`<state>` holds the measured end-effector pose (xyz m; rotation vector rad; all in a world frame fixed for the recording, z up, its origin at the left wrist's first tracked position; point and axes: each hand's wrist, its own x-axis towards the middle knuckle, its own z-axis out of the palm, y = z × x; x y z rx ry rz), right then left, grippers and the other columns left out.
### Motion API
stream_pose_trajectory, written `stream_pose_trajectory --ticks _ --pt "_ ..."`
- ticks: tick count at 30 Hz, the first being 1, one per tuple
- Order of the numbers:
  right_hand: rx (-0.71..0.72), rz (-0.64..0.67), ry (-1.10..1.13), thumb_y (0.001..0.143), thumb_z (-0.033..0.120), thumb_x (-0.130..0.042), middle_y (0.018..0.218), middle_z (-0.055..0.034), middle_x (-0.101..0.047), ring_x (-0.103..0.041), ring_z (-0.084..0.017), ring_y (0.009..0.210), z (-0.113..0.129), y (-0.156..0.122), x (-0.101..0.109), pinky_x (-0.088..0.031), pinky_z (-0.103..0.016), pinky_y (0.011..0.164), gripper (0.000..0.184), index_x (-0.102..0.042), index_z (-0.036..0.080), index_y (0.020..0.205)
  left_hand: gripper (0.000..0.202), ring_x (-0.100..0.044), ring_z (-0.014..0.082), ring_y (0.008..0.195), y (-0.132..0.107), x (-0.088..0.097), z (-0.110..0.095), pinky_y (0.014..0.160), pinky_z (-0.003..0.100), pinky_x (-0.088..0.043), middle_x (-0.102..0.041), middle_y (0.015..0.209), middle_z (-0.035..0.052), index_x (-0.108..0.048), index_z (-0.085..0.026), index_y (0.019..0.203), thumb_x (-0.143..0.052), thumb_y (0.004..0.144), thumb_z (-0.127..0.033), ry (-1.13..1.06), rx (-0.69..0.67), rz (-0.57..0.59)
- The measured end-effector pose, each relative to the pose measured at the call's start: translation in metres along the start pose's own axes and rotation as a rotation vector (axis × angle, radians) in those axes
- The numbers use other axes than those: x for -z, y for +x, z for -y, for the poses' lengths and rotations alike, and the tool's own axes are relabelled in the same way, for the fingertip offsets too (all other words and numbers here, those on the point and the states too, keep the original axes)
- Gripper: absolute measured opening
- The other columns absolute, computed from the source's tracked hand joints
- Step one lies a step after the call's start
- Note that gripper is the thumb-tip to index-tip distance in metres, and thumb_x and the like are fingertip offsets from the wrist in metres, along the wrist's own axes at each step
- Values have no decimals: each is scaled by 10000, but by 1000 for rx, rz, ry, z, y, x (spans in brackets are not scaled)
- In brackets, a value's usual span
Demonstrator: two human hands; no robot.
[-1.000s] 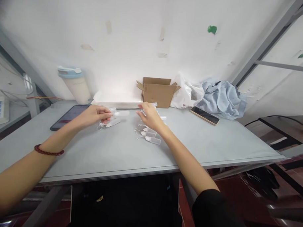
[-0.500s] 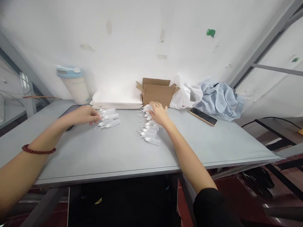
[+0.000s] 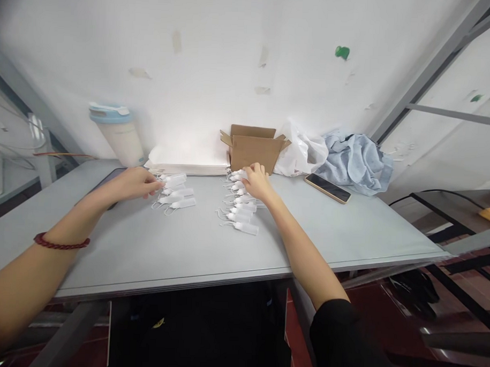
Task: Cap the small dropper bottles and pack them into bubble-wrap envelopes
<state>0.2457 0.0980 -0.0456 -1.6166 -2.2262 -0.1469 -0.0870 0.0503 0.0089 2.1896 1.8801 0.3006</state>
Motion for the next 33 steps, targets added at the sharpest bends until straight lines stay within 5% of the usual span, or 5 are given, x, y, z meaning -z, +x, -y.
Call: stream_pose_trajectory --ticks 14,19,24,27,33 --pt "33 -6 97 854 86 -370 1140 -155 -529 -507 -262 1044 1 2 -2 -416 -387 842 368 -498 136 1195 325 -523 186 513 4 -8 -1 501 261 -281 -599 497 34 -535 -197 450 -493 709 -389 0 -84 -43" --pt "67 -78 101 883 134 -378 1124 -147 -577 -504 -280 1043 16 -2 8 -405 -402 848 329 -525 143 1178 315 -539 176 522 -1 -11 -14 517 258 -331 -618 526 25 -582 -191 525 -483 739 -400 -53 -119 -36" --pt "183 -114 430 900 249 -433 1099 -99 -627 -563 -220 977 45 -15 25 -421 -333 813 274 -556 172 1132 316 -594 168 576 -11 -19 -36 527 249 -404 -676 705 34 -624 -164 900 -480 779 -419 -345 -207 47" --pt "160 0 649 909 327 -430 888 -43 -669 -589 -175 850 60 -24 34 -419 -280 716 282 -565 182 1109 440 -602 158 586 -15 -26 -43 568 259 -441 -675 753 26 -526 -164 1153 -481 801 -423 -468 -266 22" --pt "115 184 1001 887 426 -458 674 15 -581 -548 -116 663 69 -31 38 -398 -238 625 272 -537 179 969 477 -589 147 575 -20 -33 -52 550 251 -440 -660 748 21 -494 -156 1201 -492 812 -431 -544 -267 -5"
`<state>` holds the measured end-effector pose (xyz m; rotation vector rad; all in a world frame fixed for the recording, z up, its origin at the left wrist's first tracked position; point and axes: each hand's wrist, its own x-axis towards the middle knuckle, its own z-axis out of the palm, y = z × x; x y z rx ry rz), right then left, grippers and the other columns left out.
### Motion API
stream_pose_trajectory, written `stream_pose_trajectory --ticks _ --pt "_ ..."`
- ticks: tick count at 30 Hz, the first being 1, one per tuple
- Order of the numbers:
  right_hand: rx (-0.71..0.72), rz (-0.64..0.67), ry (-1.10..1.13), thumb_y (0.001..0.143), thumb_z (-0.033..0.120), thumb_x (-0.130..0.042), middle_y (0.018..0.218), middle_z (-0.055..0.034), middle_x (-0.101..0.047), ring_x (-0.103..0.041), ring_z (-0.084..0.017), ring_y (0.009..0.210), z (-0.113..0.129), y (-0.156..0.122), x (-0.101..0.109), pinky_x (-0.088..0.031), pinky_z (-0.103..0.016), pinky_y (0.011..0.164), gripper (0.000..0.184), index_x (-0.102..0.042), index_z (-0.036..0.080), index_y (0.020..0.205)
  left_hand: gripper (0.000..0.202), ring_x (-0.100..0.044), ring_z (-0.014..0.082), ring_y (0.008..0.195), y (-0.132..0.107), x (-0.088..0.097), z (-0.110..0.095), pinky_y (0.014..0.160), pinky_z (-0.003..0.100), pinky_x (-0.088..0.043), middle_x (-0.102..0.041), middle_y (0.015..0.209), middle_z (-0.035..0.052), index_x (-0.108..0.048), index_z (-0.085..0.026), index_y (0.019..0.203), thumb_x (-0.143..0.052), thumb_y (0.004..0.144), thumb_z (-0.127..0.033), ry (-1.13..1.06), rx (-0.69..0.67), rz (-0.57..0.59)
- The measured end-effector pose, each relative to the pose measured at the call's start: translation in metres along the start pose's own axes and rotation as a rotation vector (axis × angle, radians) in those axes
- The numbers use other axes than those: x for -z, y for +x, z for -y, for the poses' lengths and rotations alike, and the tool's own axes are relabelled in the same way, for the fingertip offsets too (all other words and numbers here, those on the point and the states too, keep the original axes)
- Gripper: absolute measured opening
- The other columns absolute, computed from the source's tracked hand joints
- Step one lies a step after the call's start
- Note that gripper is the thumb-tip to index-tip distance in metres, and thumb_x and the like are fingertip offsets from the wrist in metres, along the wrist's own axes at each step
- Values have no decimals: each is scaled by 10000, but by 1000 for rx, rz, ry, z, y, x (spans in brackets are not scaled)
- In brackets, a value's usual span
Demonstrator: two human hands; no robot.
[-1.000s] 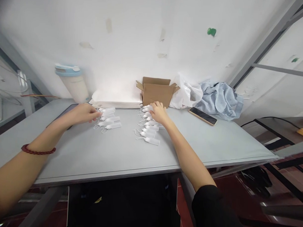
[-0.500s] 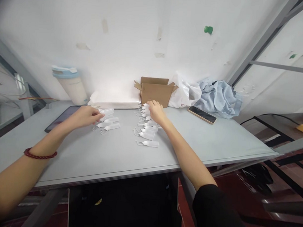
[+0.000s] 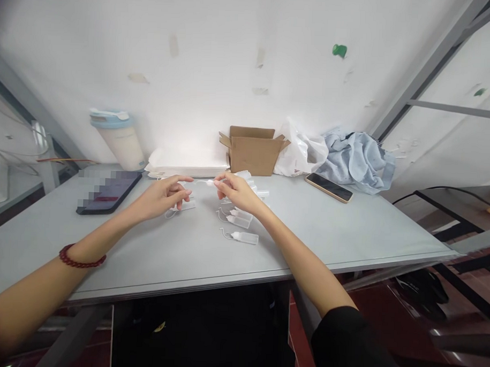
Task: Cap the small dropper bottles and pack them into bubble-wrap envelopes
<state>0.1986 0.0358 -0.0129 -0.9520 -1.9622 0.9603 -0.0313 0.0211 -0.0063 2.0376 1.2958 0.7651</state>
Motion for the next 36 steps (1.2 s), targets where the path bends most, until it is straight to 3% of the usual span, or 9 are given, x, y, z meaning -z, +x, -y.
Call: stream_pose_trajectory --ticks 6,10,14,18,36 --pt "-74 63 126 879 410 -477 577 38 -519 -474 -87 571 3 0 -3 -345 -218 575 250 -532 170 835 317 -570 127 563 -1 -4 -4 513 233 -414 -644 726 32 -619 -153 858 -488 826 -440 -8 -33 47" --pt "-94 92 185 874 382 -489 538 45 -500 -441 -81 544 7 -1 -4 -341 -216 572 236 -531 167 787 297 -553 115 547 -1 -5 -9 485 219 -404 -637 688 24 -621 -154 759 -552 790 -442 -113 52 55" --pt "-94 112 201 875 370 -487 525 50 -486 -434 -79 533 7 -2 -5 -333 -213 562 223 -539 168 797 293 -547 103 566 -1 -6 -8 521 219 -437 -636 710 23 -635 -151 746 -628 749 -444 -320 175 48" --pt "-82 126 194 877 362 -483 529 50 -484 -428 -77 533 5 -1 -5 -326 -213 557 215 -539 169 802 301 -545 92 593 1 -8 -3 559 223 -444 -636 779 29 -651 -144 760 -681 718 -441 -488 202 83" --pt "-67 158 157 877 409 -488 577 47 -473 -414 -74 540 4 -2 -6 -320 -219 543 261 -550 161 822 275 -542 94 567 -1 -9 1 568 236 -437 -637 731 19 -654 -153 735 -677 729 -428 -490 190 99"
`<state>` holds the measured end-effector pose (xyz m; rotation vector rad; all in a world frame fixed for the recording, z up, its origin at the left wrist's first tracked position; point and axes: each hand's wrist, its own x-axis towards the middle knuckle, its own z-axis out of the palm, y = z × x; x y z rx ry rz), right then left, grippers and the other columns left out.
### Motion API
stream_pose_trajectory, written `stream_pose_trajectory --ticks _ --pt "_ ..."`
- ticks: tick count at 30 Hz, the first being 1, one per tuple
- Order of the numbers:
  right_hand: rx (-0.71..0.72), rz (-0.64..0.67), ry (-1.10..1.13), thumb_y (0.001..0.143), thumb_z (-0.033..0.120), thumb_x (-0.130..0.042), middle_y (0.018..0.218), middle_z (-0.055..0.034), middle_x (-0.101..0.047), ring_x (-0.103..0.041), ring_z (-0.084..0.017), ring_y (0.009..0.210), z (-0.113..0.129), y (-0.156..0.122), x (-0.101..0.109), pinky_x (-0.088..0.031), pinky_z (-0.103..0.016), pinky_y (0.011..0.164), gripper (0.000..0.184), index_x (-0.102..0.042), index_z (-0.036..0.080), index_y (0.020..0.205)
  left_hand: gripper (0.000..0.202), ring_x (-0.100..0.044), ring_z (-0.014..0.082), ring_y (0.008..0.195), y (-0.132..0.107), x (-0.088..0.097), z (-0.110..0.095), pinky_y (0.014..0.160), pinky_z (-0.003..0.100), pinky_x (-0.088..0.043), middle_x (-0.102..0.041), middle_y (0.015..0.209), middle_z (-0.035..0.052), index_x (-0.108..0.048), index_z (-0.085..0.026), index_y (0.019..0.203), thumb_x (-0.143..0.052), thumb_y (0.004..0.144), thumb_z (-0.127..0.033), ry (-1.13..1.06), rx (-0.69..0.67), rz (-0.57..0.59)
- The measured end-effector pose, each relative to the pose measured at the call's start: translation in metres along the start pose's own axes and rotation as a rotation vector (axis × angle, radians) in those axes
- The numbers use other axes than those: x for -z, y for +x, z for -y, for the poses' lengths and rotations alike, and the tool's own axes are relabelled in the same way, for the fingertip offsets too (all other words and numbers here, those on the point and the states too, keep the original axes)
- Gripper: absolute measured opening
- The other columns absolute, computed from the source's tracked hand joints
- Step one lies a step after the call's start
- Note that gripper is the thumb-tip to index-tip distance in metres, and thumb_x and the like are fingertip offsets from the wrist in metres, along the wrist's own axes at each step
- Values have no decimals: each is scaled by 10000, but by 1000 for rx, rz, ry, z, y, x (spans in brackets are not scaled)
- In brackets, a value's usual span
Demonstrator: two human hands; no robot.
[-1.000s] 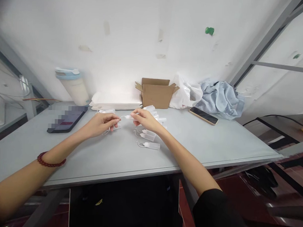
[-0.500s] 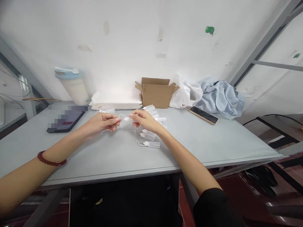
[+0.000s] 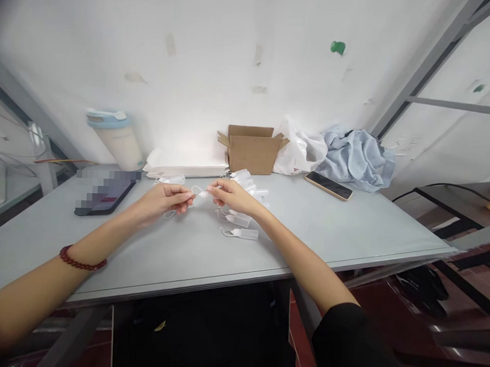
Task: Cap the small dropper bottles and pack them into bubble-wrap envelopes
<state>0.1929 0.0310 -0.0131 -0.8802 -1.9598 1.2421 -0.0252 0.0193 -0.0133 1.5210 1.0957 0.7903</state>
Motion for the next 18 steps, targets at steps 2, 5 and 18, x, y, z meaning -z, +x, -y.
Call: stream_pose_trajectory --ticks 2,5,18 --pt "-13 -6 -5 878 405 -489 576 50 -464 -407 -72 538 0 0 -2 -317 -217 536 255 -543 162 822 278 -542 100 555 0 -1 0 555 237 -432 -640 704 21 -650 -153 733 -660 738 -430 42 -19 -22" --pt "-36 -5 -7 881 399 -487 580 51 -461 -409 -70 539 -1 0 -4 -311 -209 522 245 -537 164 835 267 -537 103 526 -1 -5 1 541 236 -427 -625 627 14 -641 -150 717 -628 758 -414 140 -70 -57" --pt "-84 6 47 856 456 -506 566 60 -440 -410 -70 529 3 -4 -13 -311 -200 499 281 -518 175 848 261 -536 117 511 -8 -14 -5 558 265 -456 -620 629 19 -600 -158 673 -583 745 -409 220 -136 -81"
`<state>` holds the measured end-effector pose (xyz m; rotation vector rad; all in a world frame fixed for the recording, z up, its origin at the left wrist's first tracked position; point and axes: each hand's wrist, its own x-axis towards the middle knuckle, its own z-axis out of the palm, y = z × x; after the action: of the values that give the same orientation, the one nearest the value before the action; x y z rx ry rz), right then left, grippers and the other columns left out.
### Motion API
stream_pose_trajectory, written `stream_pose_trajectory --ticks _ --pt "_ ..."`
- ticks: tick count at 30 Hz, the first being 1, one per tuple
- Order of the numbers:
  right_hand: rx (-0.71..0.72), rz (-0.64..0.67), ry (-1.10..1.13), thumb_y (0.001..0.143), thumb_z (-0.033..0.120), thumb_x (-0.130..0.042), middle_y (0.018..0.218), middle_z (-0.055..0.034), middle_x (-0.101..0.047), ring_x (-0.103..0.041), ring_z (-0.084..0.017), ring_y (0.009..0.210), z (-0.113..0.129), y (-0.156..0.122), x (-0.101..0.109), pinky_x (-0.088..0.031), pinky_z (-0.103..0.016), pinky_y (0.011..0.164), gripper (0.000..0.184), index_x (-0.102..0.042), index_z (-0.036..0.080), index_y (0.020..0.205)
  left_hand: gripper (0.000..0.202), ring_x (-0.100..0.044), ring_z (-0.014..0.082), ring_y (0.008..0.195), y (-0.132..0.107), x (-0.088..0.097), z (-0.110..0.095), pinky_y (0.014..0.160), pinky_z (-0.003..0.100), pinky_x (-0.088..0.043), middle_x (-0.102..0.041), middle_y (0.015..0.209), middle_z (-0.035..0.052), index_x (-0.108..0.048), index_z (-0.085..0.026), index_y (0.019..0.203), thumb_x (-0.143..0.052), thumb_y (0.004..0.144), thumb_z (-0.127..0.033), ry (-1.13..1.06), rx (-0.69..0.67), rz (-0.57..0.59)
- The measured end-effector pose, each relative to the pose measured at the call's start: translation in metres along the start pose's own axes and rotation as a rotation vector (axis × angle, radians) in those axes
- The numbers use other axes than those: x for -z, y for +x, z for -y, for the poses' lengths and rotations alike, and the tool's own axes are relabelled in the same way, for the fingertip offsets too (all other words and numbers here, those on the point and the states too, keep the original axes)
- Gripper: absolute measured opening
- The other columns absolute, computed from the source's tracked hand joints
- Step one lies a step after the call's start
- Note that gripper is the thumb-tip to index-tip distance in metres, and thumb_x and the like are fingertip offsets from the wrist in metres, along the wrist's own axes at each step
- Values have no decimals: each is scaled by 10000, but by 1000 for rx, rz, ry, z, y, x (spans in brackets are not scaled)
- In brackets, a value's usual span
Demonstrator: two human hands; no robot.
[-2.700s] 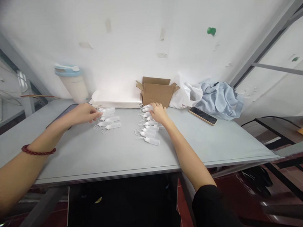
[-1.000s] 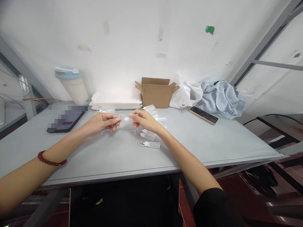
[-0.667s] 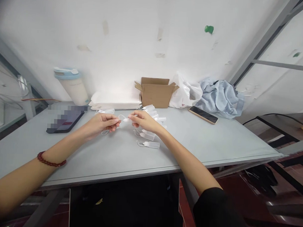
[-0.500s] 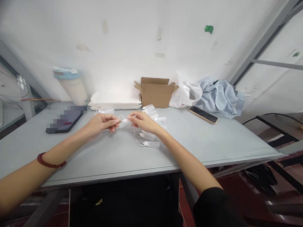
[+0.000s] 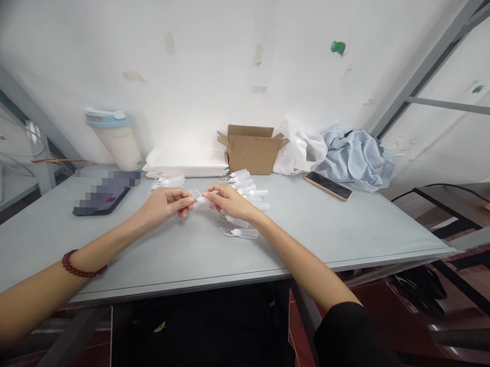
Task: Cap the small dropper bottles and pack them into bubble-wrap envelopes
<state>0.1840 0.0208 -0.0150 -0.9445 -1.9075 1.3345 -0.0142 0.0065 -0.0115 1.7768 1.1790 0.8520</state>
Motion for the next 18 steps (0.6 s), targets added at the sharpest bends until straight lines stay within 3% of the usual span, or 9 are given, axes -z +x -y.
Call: stream_pose_trajectory --ticks 7,12,15,18 --pt "-18 26 63 850 435 -511 556 65 -423 -380 -62 505 -5 3 2 -333 -200 492 266 -514 172 813 277 -537 124 523 1 0 2 568 268 -448 -602 602 14 -602 -159 664 -591 757 -419 -12 1 36" --pt "-58 7 173 858 416 -501 532 83 -324 -307 -55 461 -4 4 4 -349 -205 449 258 -509 170 781 307 -545 118 538 5 8 3 574 275 -454 -644 724 42 -657 -148 742 -600 776 -447 -161 87 204" --pt "-88 -15 189 857 436 -509 543 87 -283 -290 -51 455 0 3 4 -326 -194 420 276 -510 170 785 362 -546 114 535 6 13 3 579 275 -450 -647 732 47 -671 -145 789 -564 800 -491 -189 132 176" --pt "-100 -15 184 852 444 -520 545 87 -288 -286 -44 444 1 3 3 -303 -183 400 285 -505 170 776 352 -554 122 568 6 15 3 558 254 -421 -650 731 41 -665 -161 758 -572 789 -499 -76 89 164"
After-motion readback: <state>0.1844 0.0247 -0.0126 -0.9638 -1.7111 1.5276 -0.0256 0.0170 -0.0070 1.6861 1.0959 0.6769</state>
